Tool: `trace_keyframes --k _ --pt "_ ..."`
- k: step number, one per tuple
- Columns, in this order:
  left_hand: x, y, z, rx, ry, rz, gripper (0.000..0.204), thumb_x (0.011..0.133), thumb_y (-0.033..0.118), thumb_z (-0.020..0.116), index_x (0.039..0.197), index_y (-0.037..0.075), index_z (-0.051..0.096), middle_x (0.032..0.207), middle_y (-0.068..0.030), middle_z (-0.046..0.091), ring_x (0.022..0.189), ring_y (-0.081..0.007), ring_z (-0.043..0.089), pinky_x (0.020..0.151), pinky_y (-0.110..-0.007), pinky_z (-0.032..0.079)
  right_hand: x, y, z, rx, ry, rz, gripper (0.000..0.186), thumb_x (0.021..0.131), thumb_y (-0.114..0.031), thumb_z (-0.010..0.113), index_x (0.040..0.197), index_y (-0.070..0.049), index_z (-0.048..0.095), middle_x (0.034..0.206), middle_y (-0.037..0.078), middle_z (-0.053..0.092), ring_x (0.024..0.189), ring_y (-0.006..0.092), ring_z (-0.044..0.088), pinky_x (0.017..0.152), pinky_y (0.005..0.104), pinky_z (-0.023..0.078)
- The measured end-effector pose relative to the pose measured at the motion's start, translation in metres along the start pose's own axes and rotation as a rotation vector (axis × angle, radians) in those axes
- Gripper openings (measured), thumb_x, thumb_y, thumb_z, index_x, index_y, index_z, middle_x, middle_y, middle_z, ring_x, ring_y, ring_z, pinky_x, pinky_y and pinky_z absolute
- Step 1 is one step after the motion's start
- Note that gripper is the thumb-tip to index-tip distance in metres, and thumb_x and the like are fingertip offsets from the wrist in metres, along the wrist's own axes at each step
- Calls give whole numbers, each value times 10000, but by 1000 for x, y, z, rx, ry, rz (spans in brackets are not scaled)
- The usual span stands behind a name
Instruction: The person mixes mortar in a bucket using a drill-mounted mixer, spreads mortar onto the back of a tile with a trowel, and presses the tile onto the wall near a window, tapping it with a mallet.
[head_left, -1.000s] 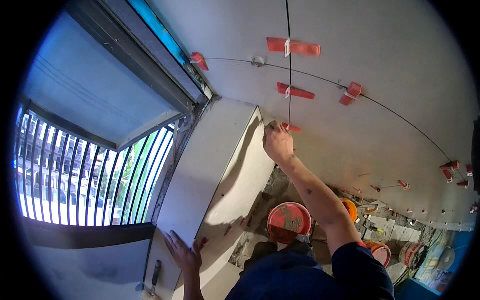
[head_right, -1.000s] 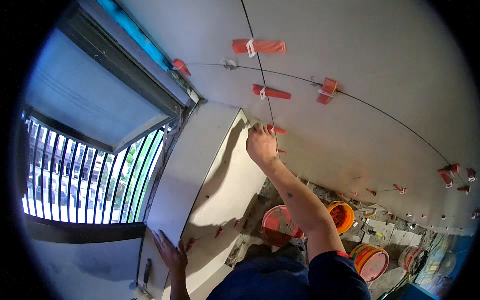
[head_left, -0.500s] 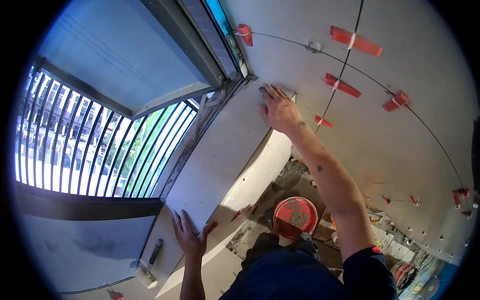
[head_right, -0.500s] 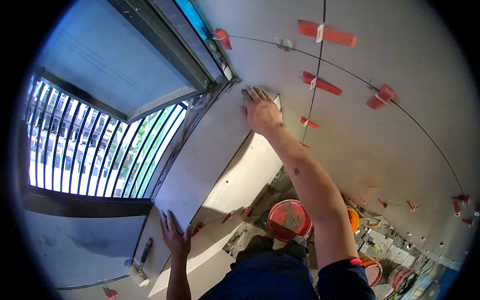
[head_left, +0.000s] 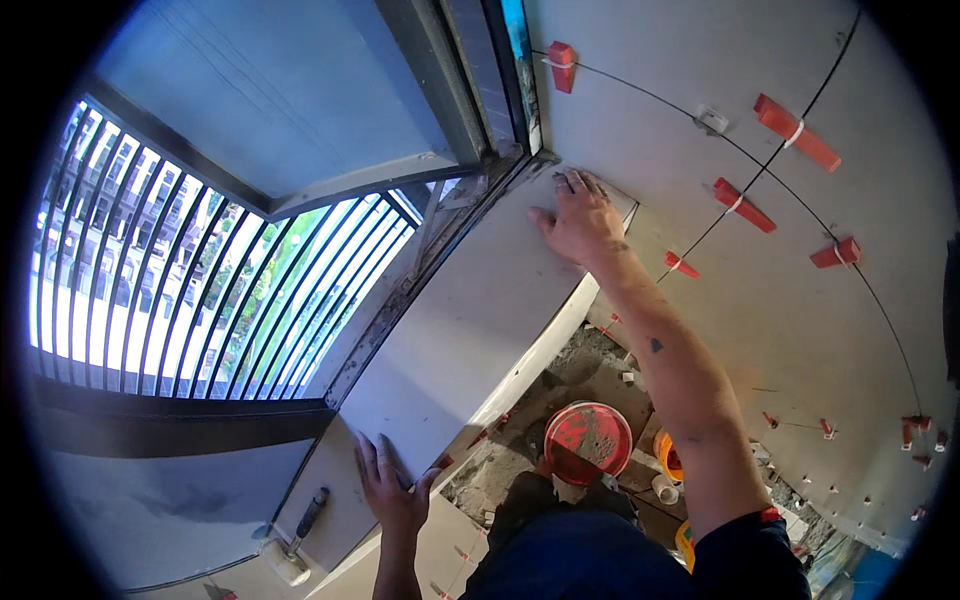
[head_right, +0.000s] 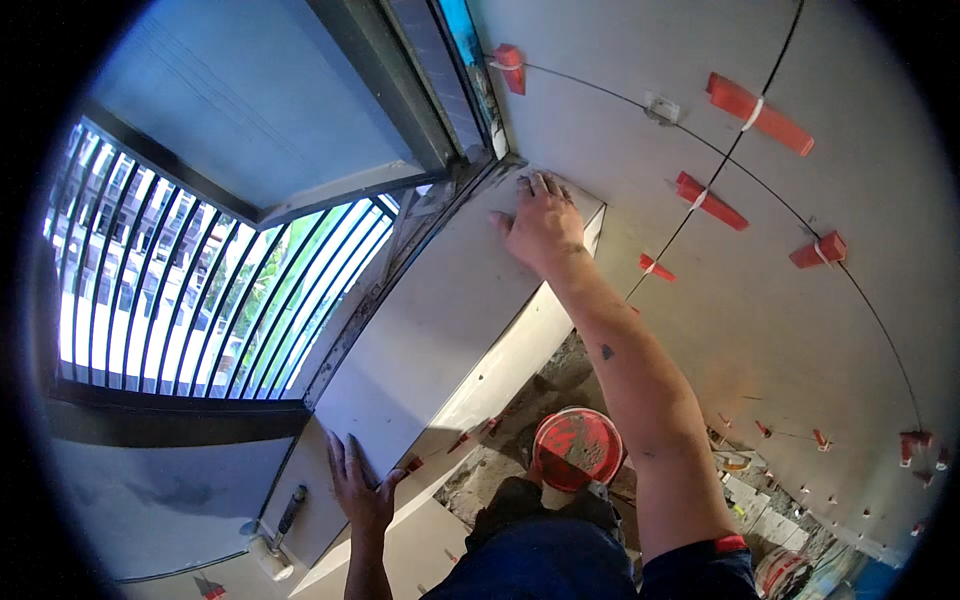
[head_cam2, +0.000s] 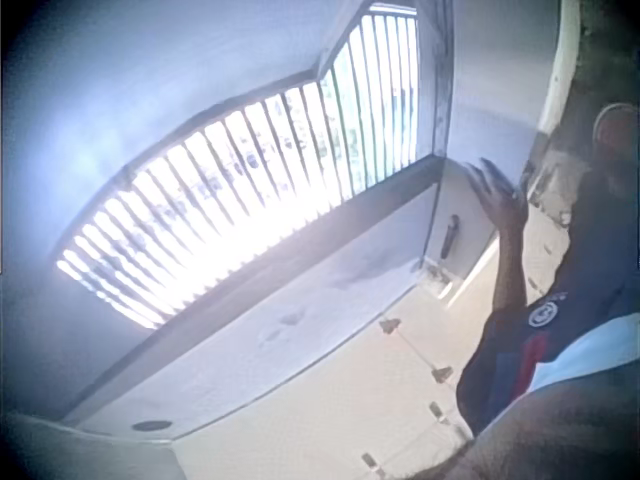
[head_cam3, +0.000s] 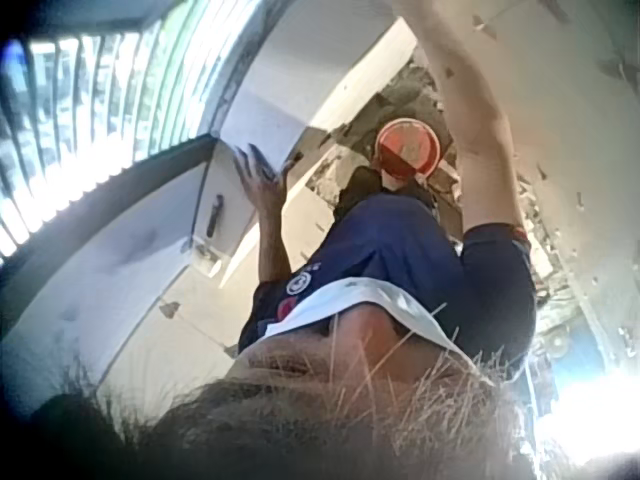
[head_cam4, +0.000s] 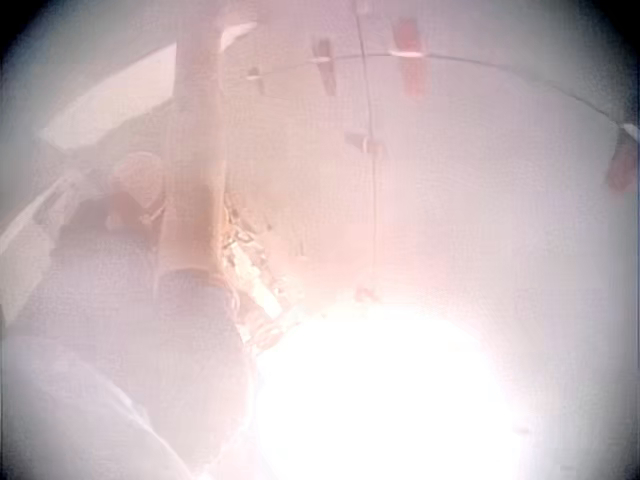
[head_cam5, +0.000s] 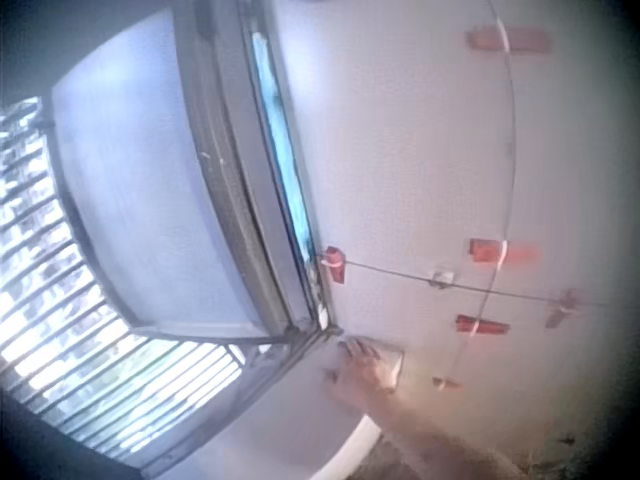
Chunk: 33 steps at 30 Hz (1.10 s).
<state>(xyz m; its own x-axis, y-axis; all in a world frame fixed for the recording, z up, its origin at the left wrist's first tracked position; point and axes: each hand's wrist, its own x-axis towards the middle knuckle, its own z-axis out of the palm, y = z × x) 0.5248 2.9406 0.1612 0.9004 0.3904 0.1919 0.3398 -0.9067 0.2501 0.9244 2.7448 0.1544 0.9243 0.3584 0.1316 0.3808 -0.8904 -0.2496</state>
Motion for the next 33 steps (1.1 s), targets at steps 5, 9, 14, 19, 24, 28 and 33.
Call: trace_keyframes --k 5,9,14,19,24,28,33 --pt "-1 -4 1 -2 -12 27 929 662 397 803 1349 -49 364 1415 -357 290 1309 -525 296 1071 -547 292 -1 -6 -2 17 32 -9 701 907 -523 465 1354 16 426 1442 194 376 1362 313 324 1122 388 268" --pt "-1 -6 2 14 -18 34 920 677 404 790 1349 -52 360 1400 -382 287 1303 -537 294 1073 -551 285 9 -9 -2 -4 -26 9 698 905 -513 481 1345 26 430 1440 195 377 1358 318 329 1116 389 283" --pt "-2 -7 1 20 -61 48 901 743 461 726 1363 -60 330 1402 -398 263 1303 -554 277 1077 -571 261 20 -11 5 22 -4 -28 690 899 -509 501 1318 38 452 1443 198 370 1356 310 336 1117 381 288" --pt "-2 -7 0 12 -81 26 908 755 482 709 1371 -59 319 1410 -396 252 1304 -557 272 1075 -580 254 21 -7 6 12 -9 -23 698 893 -521 507 1299 46 469 1443 204 367 1352 308 346 1112 371 301" --pt "0 -7 0 -1 -53 30 919 753 482 709 1369 -73 313 1408 -405 243 1302 -561 272 1069 -585 262 18 -8 4 6 19 -44 725 883 -536 517 1293 60 469 1432 211 380 1350 319 341 1115 373 297" --pt "2 -5 -2 4 -50 54 920 763 479 697 1400 -47 293 1449 -361 218 1333 -525 259 1079 -552 268 13 -10 7 35 110 -58 724 885 -527 516 1300 63 463 1429 214 381 1355 317 332 1124 371 279" --pt "1 -4 -1 -51 -83 4 916 769 484 692 1405 -41 291 1445 -373 212 1331 -540 245 1076 -567 260 10 -7 13 46 173 -66 703 886 -515 529 1285 62 483 1413 211 401 1344 318 347 1112 380 301"
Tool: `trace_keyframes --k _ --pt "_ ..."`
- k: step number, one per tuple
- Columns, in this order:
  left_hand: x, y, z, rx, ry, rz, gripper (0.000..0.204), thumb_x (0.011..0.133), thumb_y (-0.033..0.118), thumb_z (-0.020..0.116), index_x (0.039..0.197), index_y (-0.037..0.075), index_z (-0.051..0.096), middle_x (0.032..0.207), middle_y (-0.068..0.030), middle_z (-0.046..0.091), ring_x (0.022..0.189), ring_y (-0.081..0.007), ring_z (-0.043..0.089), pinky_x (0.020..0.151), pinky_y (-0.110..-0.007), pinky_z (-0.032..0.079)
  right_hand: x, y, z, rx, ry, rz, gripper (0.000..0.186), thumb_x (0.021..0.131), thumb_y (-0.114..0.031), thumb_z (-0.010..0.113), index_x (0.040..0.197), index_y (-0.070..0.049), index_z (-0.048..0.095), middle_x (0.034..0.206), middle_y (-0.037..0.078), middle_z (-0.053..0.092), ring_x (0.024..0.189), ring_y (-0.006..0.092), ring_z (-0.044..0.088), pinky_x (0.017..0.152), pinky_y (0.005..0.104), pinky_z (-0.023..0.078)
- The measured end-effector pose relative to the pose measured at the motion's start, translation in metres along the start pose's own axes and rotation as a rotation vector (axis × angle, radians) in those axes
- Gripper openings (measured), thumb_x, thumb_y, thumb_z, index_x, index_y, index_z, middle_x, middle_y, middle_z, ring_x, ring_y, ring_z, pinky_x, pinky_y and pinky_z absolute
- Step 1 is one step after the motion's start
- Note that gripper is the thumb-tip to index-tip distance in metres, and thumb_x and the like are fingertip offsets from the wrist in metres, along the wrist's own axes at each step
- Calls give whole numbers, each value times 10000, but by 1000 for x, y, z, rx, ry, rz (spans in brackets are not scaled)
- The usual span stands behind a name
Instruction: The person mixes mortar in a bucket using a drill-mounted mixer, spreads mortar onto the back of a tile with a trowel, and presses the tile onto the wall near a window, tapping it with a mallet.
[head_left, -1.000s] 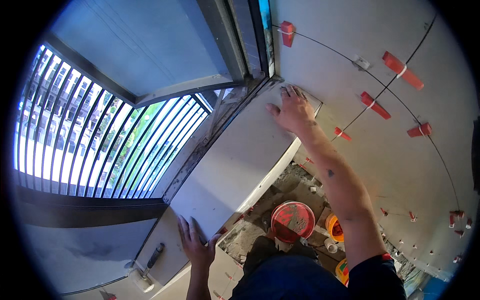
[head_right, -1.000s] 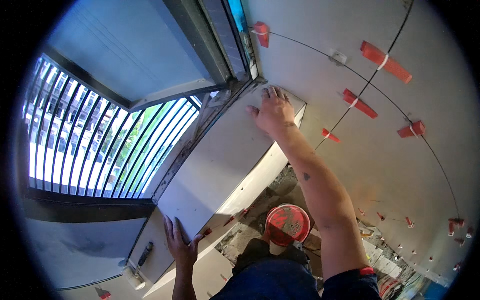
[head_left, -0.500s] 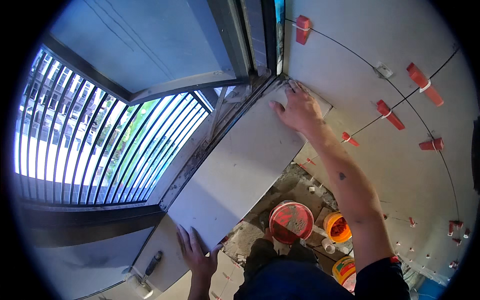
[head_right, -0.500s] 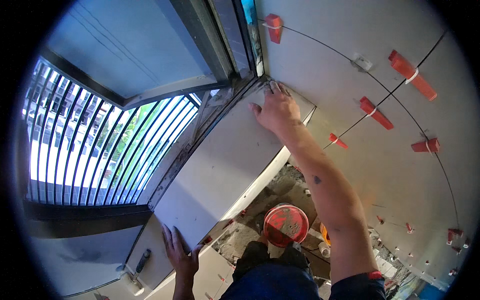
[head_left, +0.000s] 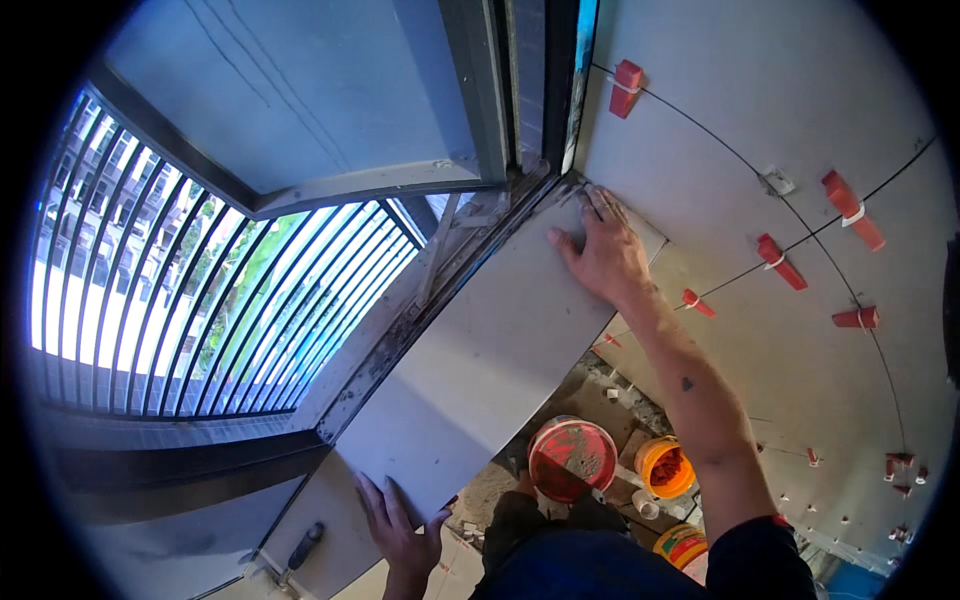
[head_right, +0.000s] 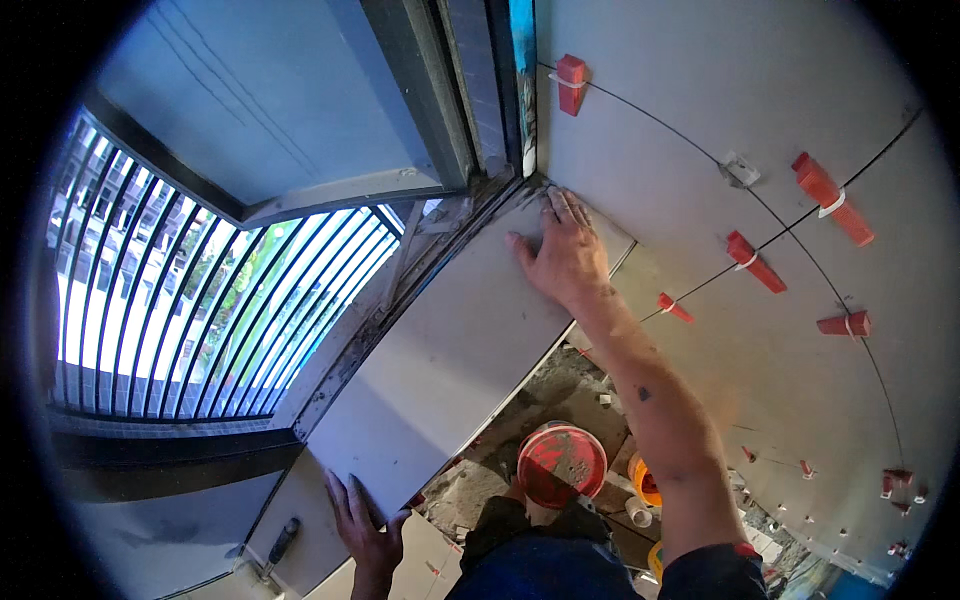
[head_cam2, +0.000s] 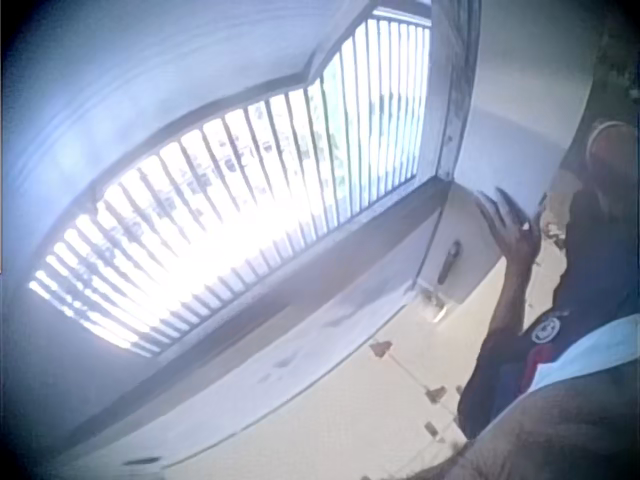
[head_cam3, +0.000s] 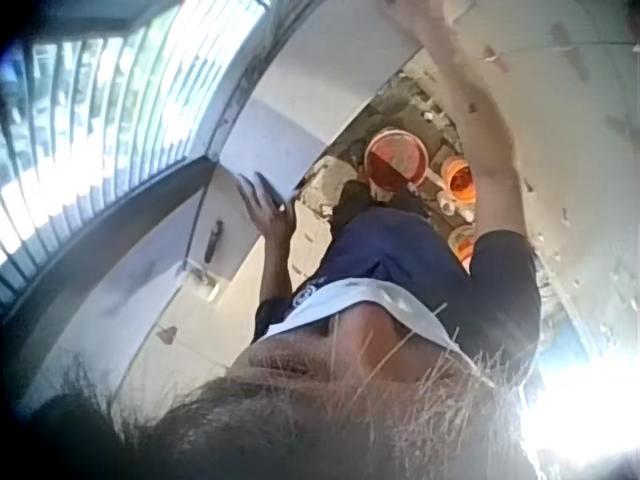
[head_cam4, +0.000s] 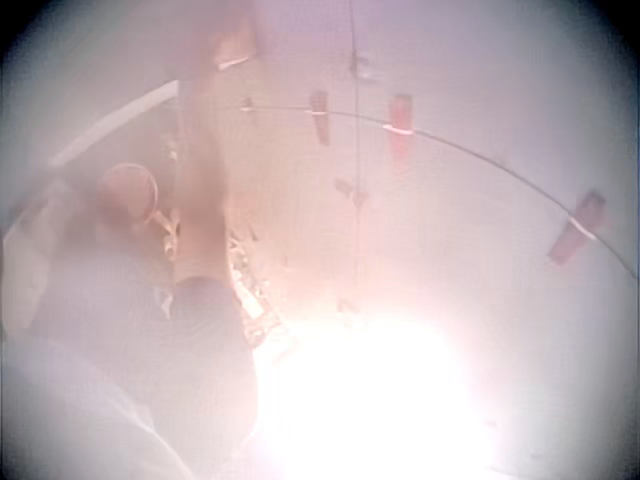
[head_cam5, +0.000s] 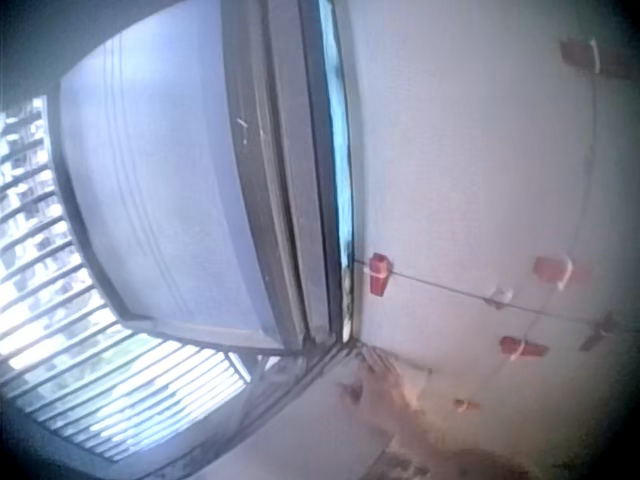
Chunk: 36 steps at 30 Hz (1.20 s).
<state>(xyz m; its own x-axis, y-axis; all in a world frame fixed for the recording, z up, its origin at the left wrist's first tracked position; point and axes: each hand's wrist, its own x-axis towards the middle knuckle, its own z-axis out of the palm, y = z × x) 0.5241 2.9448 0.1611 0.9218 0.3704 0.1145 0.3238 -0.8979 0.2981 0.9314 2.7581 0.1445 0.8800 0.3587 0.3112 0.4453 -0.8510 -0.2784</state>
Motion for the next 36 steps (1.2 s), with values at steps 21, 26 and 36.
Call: trace_keyframes --k 21,26,36 --pt "1 -3 1 -455 206 -48 845 584 159 875 1294 -38 461 1413 -367 294 1300 -475 360 974 -488 441 -114 -21 6 629 466 77 667 882 -251 610 1410 14 300 1463 274 236 1355 427 261 1100 486 255" --pt "3 0 -2 -323 205 -20 872 560 127 882 1302 -36 455 1424 -360 281 1302 -465 361 970 -465 449 -109 -20 25 689 515 104 728 912 -270 562 1463 4 174 1504 267 118 1403 398 152 1116 491 206" --pt "5 5 -9 -167 116 -50 884 628 293 857 1318 -52 425 1403 -361 320 1329 -494 301 1081 -523 290 -119 -3 57 805 498 88 707 891 -165 490 1480 -6 131 1535 232 51 1430 372 66 1141 470 118"
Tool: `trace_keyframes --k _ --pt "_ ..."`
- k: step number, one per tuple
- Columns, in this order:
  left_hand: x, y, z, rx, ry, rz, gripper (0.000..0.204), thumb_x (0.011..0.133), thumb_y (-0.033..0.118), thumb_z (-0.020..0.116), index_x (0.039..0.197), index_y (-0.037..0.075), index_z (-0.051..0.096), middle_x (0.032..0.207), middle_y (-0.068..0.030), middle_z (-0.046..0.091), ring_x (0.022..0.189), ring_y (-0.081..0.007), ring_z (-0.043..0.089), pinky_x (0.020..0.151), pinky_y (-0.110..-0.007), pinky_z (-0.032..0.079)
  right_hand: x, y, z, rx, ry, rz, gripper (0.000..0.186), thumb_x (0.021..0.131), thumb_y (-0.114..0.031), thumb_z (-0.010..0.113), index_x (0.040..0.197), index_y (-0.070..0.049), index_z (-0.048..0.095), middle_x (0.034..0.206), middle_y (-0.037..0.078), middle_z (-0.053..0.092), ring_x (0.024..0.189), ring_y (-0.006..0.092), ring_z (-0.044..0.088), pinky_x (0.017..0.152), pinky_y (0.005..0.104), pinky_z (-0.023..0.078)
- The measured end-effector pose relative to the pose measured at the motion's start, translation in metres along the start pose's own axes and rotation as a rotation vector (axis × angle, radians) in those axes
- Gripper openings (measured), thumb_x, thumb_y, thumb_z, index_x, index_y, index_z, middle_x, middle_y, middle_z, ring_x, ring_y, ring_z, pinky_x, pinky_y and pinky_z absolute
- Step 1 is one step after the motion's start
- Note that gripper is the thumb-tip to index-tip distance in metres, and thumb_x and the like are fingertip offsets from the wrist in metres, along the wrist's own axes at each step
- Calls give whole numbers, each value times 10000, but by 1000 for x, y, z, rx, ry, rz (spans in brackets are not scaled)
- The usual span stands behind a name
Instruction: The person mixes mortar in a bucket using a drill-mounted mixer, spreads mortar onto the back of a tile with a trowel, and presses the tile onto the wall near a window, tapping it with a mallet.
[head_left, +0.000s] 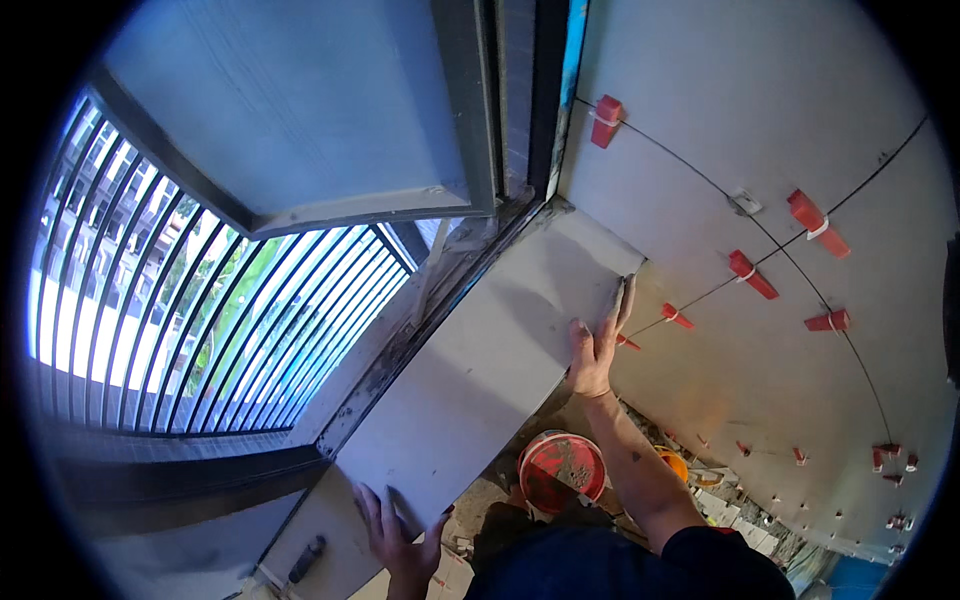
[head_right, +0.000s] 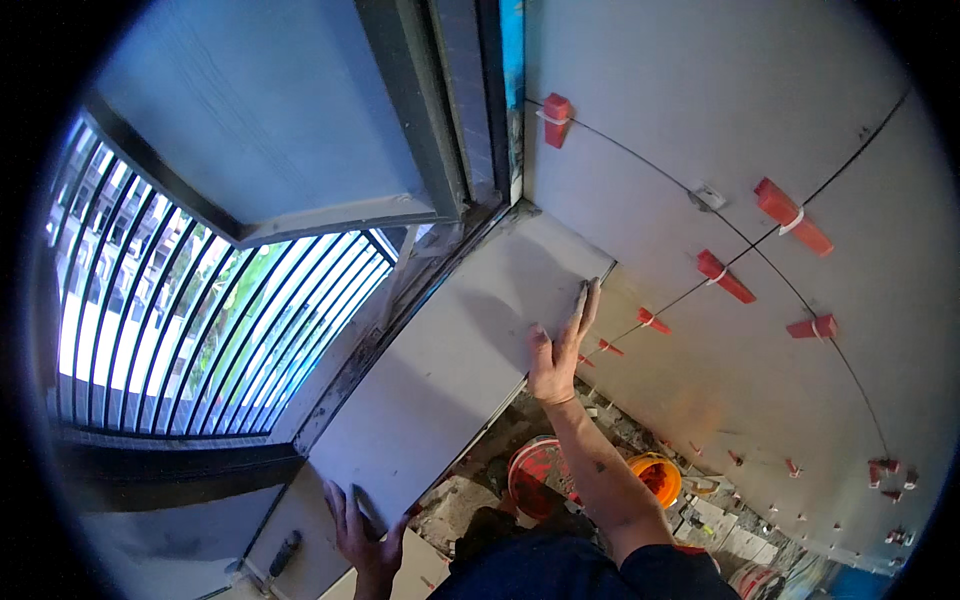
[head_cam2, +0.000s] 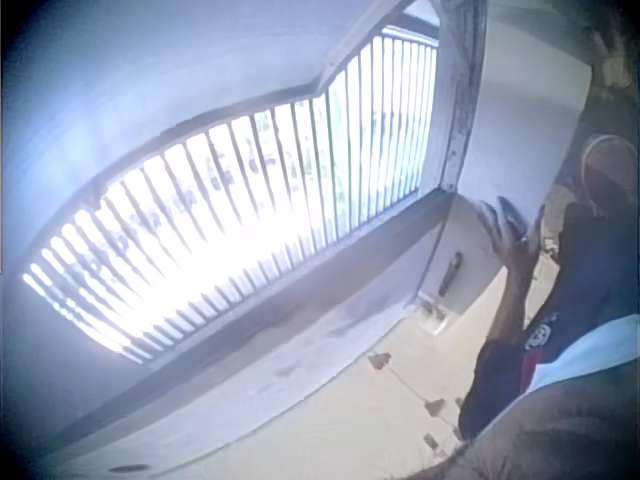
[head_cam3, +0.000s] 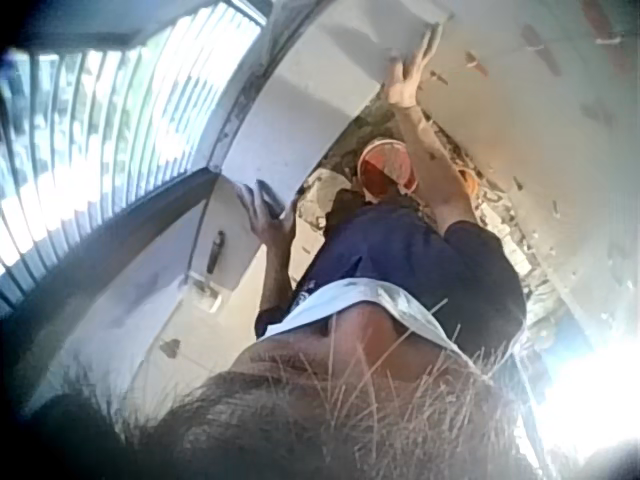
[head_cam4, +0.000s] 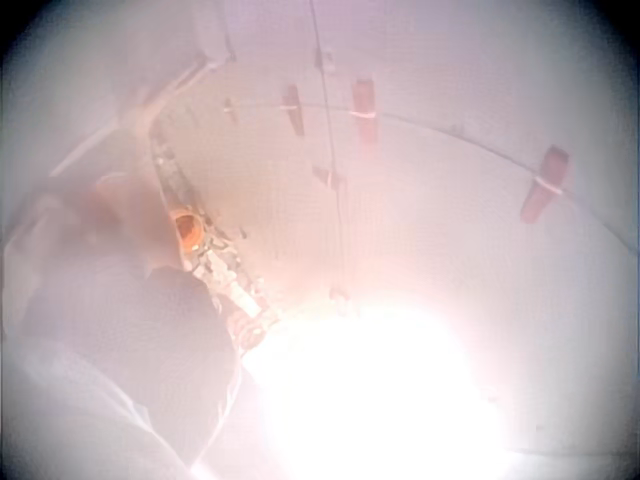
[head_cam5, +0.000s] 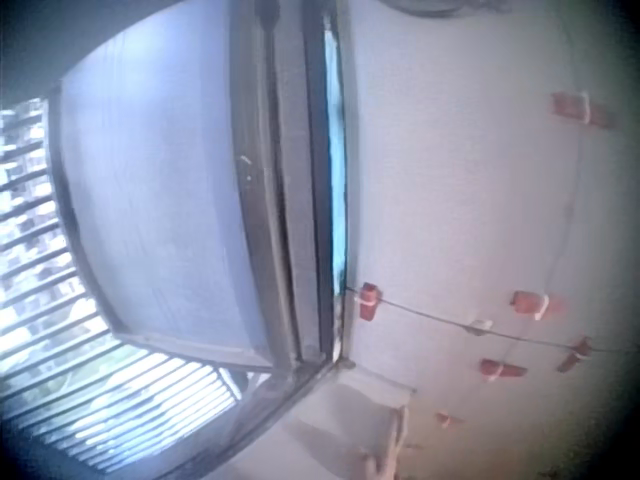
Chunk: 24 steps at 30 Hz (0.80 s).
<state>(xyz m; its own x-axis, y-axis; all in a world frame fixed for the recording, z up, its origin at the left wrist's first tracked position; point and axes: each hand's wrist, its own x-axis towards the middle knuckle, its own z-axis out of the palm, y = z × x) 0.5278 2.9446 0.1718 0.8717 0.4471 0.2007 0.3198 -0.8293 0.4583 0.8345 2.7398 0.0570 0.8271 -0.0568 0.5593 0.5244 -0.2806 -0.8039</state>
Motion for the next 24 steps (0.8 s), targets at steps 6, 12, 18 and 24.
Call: trace_keyframes --k 6,12,18,24 --pt "-7 -9 -2 86 -44 4 863 695 375 811 1318 -78 423 1374 -378 332 1316 -517 296 1055 -528 325 -32 42 6 440 58 496 560 937 -169 450 1435 -20 244 1454 186 274 1249 302 380 1040 421 332" --pt "-16 -20 -14 -4 7 39 884 729 446 757 1319 -99 390 1383 -376 299 1331 -503 272 1099 -545 245 -5 -12 -1 239 7 97 594 929 -132 462 1466 -46 223 1529 166 128 1329 315 294 1062 406 315" --pt "-12 -16 -14 55 -83 -65 1049 698 494 746 1387 -120 248 1469 -325 187 1400 -462 111 1134 -568 62 1 -42 -10 -68 -66 179 642 942 -242 519 1470 -54 205 1514 196 128 1376 345 224 1086 450 303" --pt "-10 -22 -13 177 -45 -60 1194 660 707 637 1390 -142 223 1502 -311 109 1407 -466 48 1119 -589 46 -28 -72 -55 -4 -273 478 403 977 -307 460 1220 15 447 1218 172 497 1151 273 486 986 390 416"
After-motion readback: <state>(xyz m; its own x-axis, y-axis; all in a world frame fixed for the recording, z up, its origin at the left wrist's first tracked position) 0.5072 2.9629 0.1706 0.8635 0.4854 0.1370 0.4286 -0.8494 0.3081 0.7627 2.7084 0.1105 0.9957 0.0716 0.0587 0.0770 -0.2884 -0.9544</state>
